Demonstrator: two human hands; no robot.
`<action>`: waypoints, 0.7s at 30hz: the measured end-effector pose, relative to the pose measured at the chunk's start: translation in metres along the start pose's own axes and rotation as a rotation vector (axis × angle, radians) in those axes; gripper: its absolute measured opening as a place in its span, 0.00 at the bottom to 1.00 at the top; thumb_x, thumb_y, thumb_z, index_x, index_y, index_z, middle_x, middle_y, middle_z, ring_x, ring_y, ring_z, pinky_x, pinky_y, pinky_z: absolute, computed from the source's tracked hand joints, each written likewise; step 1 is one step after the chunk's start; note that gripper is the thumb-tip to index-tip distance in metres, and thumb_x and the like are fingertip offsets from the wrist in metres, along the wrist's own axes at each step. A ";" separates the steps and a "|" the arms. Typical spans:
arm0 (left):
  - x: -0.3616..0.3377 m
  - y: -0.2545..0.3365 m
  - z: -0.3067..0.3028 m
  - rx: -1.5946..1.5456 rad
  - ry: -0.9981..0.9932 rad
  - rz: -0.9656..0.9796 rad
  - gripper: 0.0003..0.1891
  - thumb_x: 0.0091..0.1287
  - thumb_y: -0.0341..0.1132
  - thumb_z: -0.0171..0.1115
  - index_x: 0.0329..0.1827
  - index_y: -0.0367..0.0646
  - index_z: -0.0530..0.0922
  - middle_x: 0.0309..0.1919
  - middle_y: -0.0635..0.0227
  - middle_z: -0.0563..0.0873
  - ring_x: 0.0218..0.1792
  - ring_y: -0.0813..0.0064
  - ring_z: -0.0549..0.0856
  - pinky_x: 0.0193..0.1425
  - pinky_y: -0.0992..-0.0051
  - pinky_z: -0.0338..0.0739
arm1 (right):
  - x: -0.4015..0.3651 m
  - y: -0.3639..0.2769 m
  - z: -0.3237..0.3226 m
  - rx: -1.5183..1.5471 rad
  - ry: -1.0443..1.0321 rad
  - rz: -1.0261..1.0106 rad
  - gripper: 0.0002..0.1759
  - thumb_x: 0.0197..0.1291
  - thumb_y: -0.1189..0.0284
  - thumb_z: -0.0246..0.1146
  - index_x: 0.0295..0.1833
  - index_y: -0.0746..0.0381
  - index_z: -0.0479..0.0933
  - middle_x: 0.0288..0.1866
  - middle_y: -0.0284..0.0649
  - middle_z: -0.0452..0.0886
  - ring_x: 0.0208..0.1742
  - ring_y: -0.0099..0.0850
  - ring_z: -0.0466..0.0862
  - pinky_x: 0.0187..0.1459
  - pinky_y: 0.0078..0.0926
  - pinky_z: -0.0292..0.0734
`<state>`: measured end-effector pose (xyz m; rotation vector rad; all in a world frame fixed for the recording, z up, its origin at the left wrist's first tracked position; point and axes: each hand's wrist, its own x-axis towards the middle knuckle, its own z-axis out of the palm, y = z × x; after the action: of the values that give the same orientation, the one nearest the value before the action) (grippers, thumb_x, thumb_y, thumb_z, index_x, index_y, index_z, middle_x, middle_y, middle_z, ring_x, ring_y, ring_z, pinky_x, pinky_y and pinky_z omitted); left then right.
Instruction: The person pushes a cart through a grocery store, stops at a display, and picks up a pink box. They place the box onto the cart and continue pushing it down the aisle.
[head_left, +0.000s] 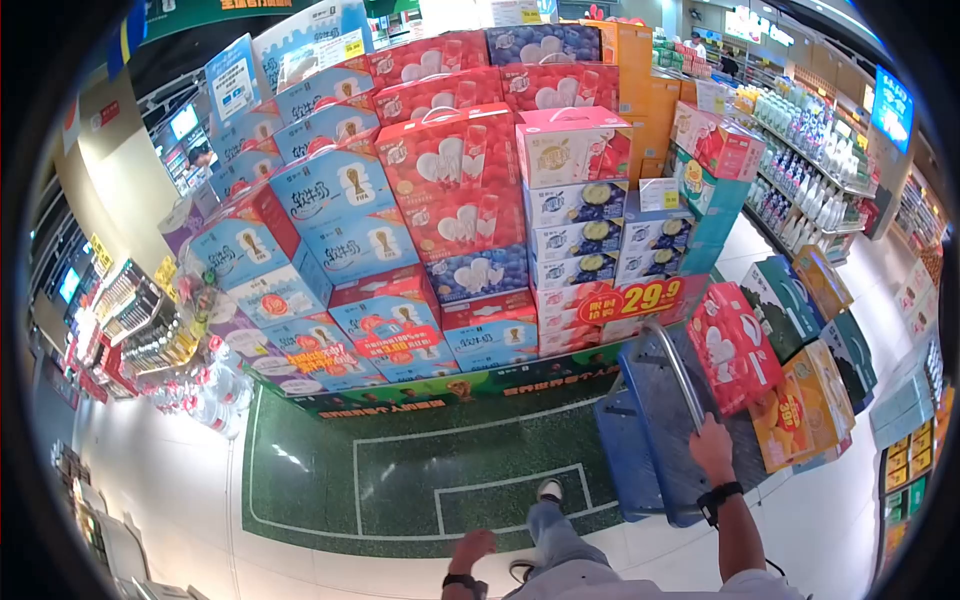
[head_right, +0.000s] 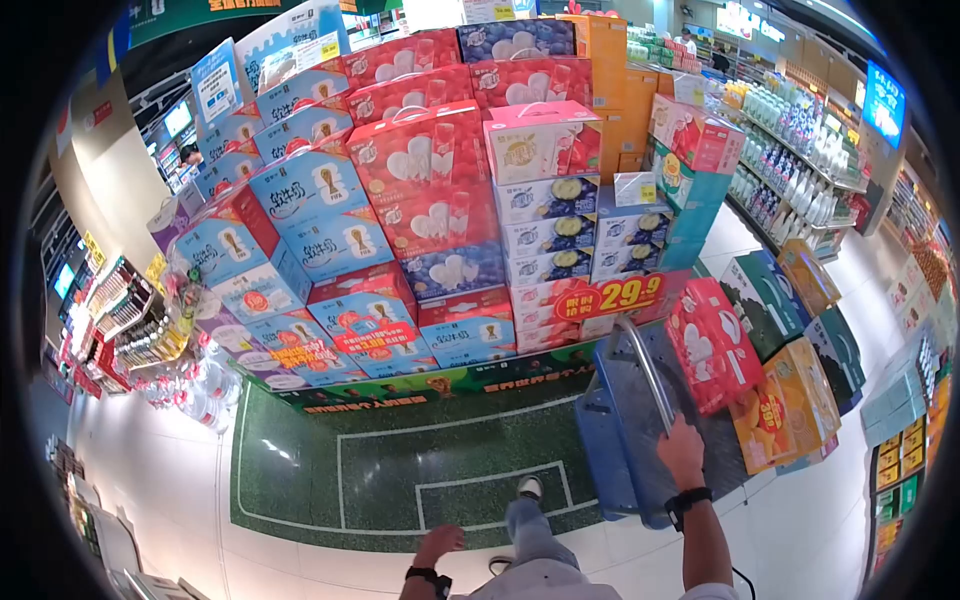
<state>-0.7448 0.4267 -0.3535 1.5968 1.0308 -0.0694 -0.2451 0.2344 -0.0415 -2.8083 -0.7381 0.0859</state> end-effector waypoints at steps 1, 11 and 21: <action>-0.003 0.037 -0.005 -0.417 -0.019 -0.192 0.13 0.75 0.41 0.53 0.46 0.42 0.81 0.36 0.64 0.88 0.35 0.68 0.90 0.34 0.67 0.83 | 0.000 0.000 0.001 -0.001 -0.011 0.012 0.23 0.58 0.67 0.66 0.56 0.65 0.73 0.42 0.59 0.84 0.47 0.58 0.85 0.51 0.53 0.80; 0.015 0.026 -0.101 0.095 -0.105 -0.447 0.16 0.73 0.42 0.56 0.49 0.38 0.81 0.34 0.56 0.88 0.30 0.63 0.87 0.30 0.68 0.81 | -0.004 -0.013 -0.008 -0.011 -0.062 0.121 0.19 0.56 0.68 0.67 0.49 0.65 0.73 0.39 0.58 0.84 0.44 0.58 0.85 0.48 0.54 0.80; 0.124 0.140 -0.123 0.242 -0.165 -0.456 0.15 0.67 0.44 0.54 0.31 0.45 0.84 0.27 0.73 0.88 0.25 0.76 0.87 0.28 0.71 0.78 | -0.007 -0.008 -0.002 0.242 0.033 0.063 0.18 0.53 0.62 0.70 0.37 0.65 0.74 0.28 0.59 0.82 0.35 0.62 0.83 0.39 0.58 0.77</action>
<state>-0.6381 0.6071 -0.2747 1.5091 1.2737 -0.6458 -0.2550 0.2372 -0.0373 -2.5954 -0.5894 0.1305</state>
